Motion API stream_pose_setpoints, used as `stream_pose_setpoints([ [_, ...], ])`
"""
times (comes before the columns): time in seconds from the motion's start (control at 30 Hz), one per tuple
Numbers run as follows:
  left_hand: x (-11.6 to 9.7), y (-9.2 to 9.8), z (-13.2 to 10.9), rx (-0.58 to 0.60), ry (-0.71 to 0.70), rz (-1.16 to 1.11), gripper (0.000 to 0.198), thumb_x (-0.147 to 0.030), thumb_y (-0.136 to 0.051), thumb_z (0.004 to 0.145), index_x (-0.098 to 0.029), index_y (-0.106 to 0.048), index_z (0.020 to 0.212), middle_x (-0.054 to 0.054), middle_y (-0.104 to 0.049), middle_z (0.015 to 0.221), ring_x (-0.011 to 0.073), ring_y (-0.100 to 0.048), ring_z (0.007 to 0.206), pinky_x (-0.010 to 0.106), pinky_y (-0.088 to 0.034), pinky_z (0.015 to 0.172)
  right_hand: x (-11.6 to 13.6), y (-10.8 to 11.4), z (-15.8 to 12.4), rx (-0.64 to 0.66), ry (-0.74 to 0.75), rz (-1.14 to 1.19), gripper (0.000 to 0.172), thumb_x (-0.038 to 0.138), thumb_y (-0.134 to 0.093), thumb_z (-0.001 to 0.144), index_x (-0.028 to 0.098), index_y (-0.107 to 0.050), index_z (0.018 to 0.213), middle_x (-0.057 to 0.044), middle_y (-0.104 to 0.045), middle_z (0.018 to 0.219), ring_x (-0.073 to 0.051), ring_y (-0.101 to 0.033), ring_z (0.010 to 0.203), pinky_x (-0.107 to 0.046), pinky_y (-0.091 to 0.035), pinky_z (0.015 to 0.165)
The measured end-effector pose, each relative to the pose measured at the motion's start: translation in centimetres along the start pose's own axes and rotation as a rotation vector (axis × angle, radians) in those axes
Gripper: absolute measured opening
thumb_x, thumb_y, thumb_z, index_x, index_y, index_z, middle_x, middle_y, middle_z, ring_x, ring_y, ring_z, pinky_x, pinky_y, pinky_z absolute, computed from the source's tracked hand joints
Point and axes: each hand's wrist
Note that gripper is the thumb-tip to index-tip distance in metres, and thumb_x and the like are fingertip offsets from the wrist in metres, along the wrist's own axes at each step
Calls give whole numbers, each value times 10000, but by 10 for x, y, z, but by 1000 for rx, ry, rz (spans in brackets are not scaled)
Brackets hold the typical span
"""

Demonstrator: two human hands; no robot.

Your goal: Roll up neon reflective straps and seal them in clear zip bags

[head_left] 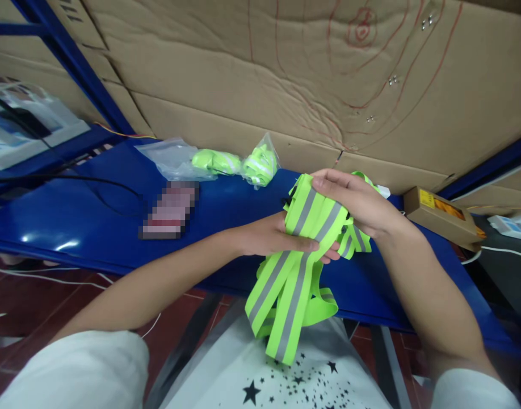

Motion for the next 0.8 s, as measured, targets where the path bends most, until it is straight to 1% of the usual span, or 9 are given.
stream_pose_setpoints([
  [0.17,19,13,9,-177,-29,66,391,-329,-866,805,-112,-743,1107,186,-785,1100,276,-783,962,441,-619,929,-9,1,4,-96,229,-393,360,522,-598,981,213,-704,1133,-51,-755,1001,-200,-691,864,-320,-522,763],
  [0.23,21,17,10,-200,-40,101,422,-353,-880,785,-114,-740,1103,188,-787,1082,285,-785,951,436,-624,903,-9,-4,1,-84,279,-562,393,492,-490,1038,199,-695,1200,-91,-755,1129,-253,-703,1032,-379,-517,905],
  [0.3,20,18,9,-192,-47,167,397,-343,-875,789,-112,-745,1084,182,-792,1067,290,-781,979,428,-618,920,-10,-9,-1,-39,281,-669,477,506,-422,1056,180,-628,1338,-143,-689,1330,-312,-637,1250,-444,-471,1045],
  [0.37,16,16,8,-161,-52,249,345,-314,-861,804,-111,-751,1061,168,-799,1046,290,-777,1009,422,-609,947,-12,-12,-2,38,240,-697,589,577,-449,1029,177,-528,1453,-170,-582,1484,-343,-548,1378,-477,-435,1111],
  [0.5,17,12,7,-52,-74,307,331,-282,-832,831,-126,-735,1106,140,-804,1047,288,-772,1040,413,-617,940,-17,-8,0,389,115,-577,742,663,-630,903,227,-473,1484,-115,-666,1378,-310,-672,1191,-406,-547,954],
  [0.57,20,12,8,-23,-83,318,326,-282,-813,850,-130,-729,1125,136,-800,1075,286,-767,1062,402,-621,934,-21,-5,3,477,92,-553,898,678,-703,836,220,-401,1548,-119,-630,1432,-315,-647,1243,-392,-546,977],
  [0.63,22,14,8,-52,-93,320,330,-285,-798,868,-132,-724,1151,136,-795,1103,283,-763,1078,393,-619,943,-25,-4,5,414,100,-606,1069,705,-740,780,199,-304,1614,-155,-455,1602,-357,-489,1435,-423,-470,1110],
  [0.7,22,15,7,-113,-99,300,341,-301,-791,879,-136,-726,1171,136,-794,1114,281,-761,1082,388,-618,947,-26,-5,6,296,118,-663,1109,713,-732,777,195,-264,1639,-172,-350,1660,-386,-387,1505,-474,-408,1167],
  [0.8,17,15,5,-118,-49,256,308,-333,-787,883,-128,-761,1112,137,-794,1114,283,-758,1085,388,-613,958,-22,-8,6,255,164,-640,899,670,-673,855,220,-395,1582,-148,-562,1491,-346,-569,1346,-450,-481,1066],
])
Point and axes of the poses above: each hand's wrist, its own z-axis towards the middle knuckle, its own y-axis out of the back of the hand, x = y × z
